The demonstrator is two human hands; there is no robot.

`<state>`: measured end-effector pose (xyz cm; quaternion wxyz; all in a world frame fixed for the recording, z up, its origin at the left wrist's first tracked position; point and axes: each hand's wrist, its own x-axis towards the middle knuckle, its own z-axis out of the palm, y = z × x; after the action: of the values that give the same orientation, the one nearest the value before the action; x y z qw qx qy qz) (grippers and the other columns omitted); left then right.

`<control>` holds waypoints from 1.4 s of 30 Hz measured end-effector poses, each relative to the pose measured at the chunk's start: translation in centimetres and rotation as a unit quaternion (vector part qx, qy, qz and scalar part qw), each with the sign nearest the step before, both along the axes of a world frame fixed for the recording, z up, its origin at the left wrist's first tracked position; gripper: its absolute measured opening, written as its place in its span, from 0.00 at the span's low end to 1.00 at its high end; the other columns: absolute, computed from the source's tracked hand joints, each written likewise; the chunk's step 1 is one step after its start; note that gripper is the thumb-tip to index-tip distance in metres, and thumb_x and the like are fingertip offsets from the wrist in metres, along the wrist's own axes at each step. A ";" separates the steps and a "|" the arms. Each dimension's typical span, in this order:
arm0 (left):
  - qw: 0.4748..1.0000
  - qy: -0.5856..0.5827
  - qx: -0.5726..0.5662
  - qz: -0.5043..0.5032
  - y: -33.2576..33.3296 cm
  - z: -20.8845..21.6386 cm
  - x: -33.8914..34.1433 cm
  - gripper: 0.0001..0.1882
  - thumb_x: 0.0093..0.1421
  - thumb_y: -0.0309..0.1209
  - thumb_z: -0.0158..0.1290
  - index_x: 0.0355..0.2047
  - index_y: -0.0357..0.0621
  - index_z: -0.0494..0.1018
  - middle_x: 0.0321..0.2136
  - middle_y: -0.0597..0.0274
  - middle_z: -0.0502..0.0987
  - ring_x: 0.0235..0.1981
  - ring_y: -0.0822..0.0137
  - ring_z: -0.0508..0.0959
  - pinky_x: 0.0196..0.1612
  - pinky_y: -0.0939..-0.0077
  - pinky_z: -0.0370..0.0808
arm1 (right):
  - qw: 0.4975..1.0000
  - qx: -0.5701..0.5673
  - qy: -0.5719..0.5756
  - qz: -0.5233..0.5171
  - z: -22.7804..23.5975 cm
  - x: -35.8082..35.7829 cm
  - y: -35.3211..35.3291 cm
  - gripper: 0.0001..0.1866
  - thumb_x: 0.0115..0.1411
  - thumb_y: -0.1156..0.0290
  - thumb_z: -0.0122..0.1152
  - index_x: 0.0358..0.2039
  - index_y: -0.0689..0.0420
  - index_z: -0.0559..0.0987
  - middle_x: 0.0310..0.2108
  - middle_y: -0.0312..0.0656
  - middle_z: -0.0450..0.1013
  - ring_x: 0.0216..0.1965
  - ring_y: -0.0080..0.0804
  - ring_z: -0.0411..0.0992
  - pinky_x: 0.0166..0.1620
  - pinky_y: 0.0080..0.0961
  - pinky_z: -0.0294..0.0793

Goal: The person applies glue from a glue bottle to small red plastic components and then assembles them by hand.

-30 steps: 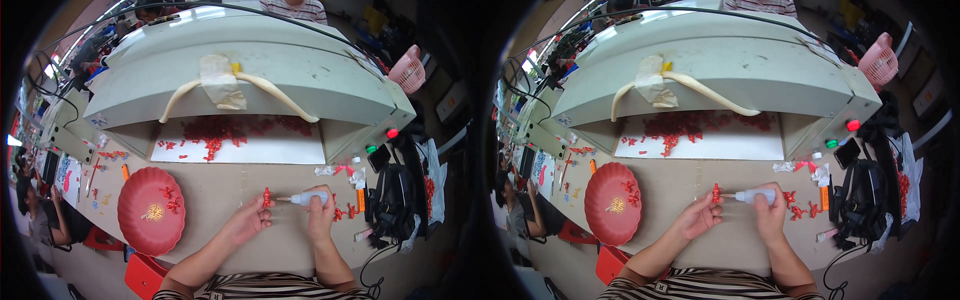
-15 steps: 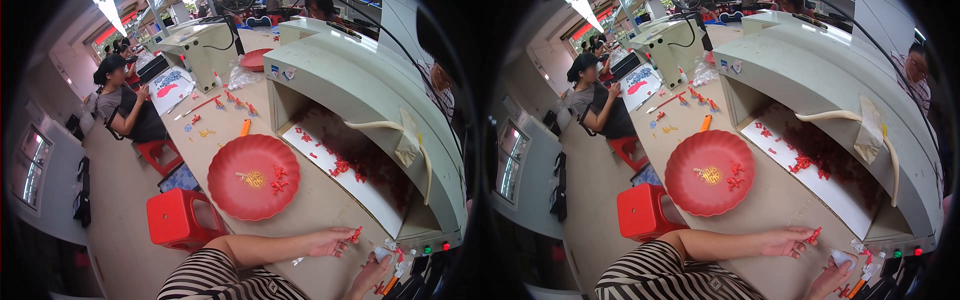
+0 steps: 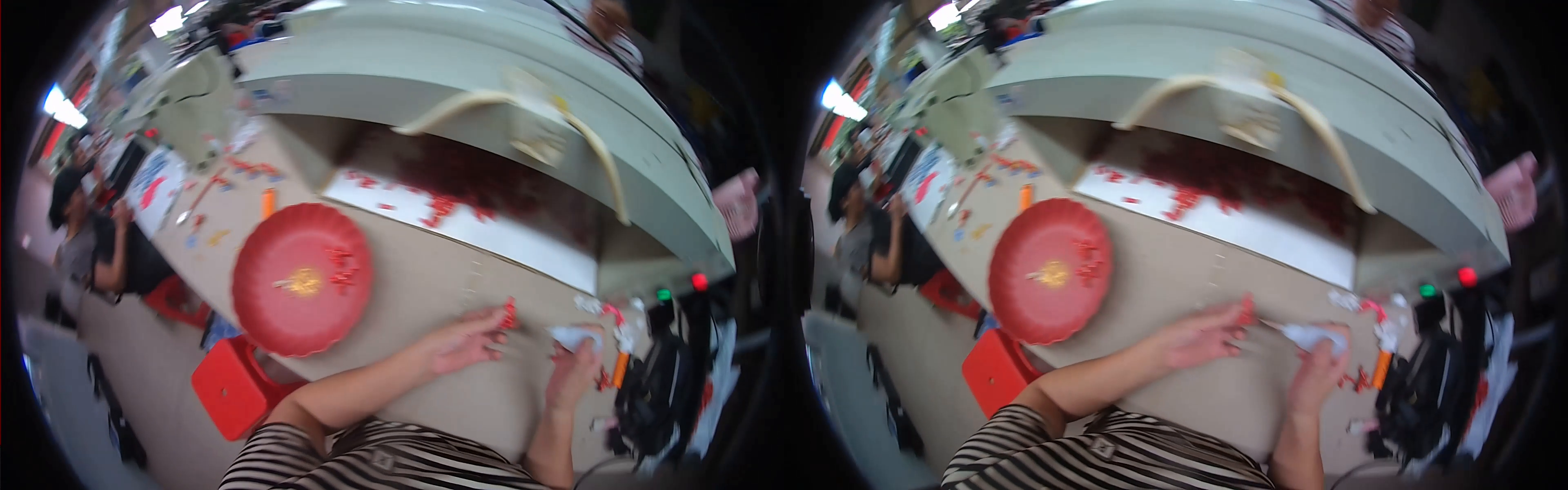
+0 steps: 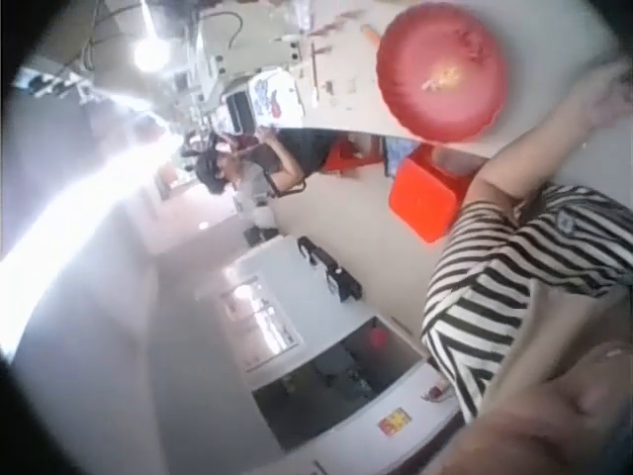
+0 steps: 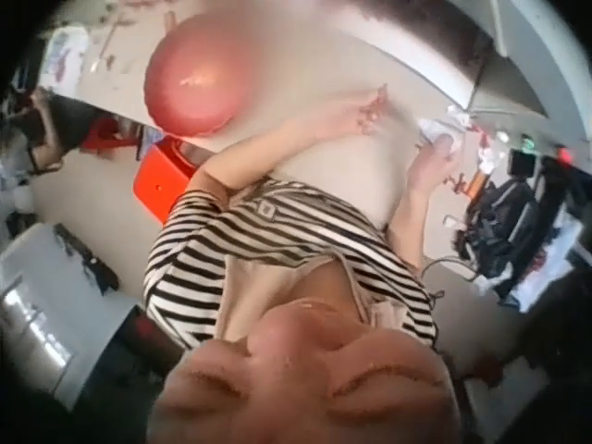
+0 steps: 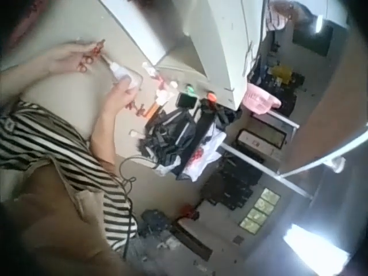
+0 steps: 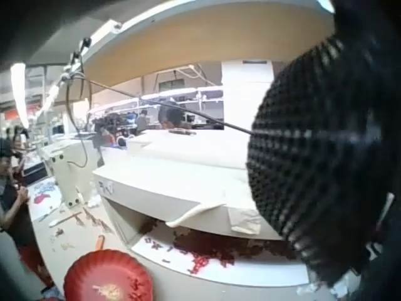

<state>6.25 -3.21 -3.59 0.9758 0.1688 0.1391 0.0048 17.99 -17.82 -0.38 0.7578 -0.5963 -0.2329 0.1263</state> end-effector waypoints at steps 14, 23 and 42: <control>0.998 0.057 0.001 -0.001 0.0 0.8 0.2 0.16 0.58 0.39 0.48 0.45 0.50 0.67 0.33 0.72 0.73 0.30 0.77 0.68 0.33 0.77 0.67 | 0.997 -0.058 -0.048 0.006 1.0 0.2 0.0 0.12 0.54 0.67 0.58 0.32 0.61 0.69 0.27 0.37 0.70 0.28 0.19 0.66 0.33 0.16 0.67; 0.998 0.058 0.005 0.001 0.1 1.0 0.2 0.16 0.59 0.38 0.48 0.46 0.49 0.66 0.32 0.72 0.72 0.29 0.77 0.68 0.33 0.78 0.67 | 0.979 -0.100 -0.176 0.003 1.0 0.0 0.3 0.13 0.50 0.68 0.63 0.31 0.62 0.71 0.26 0.39 0.70 0.25 0.21 0.68 0.29 0.17 0.67; 0.999 0.042 0.024 -0.003 0.0 0.7 0.5 0.14 0.59 0.38 0.48 0.43 0.50 0.67 0.33 0.72 0.72 0.29 0.78 0.69 0.33 0.78 0.67 | 0.976 -0.122 -0.179 0.000 0.8 -0.1 0.5 0.13 0.49 0.68 0.64 0.30 0.61 0.72 0.26 0.41 0.71 0.26 0.26 0.69 0.30 0.20 0.68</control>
<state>6.70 -3.19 -2.87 0.9647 0.1926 0.1795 -0.0021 17.93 -17.35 0.46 0.6248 -0.6975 -0.3480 0.0450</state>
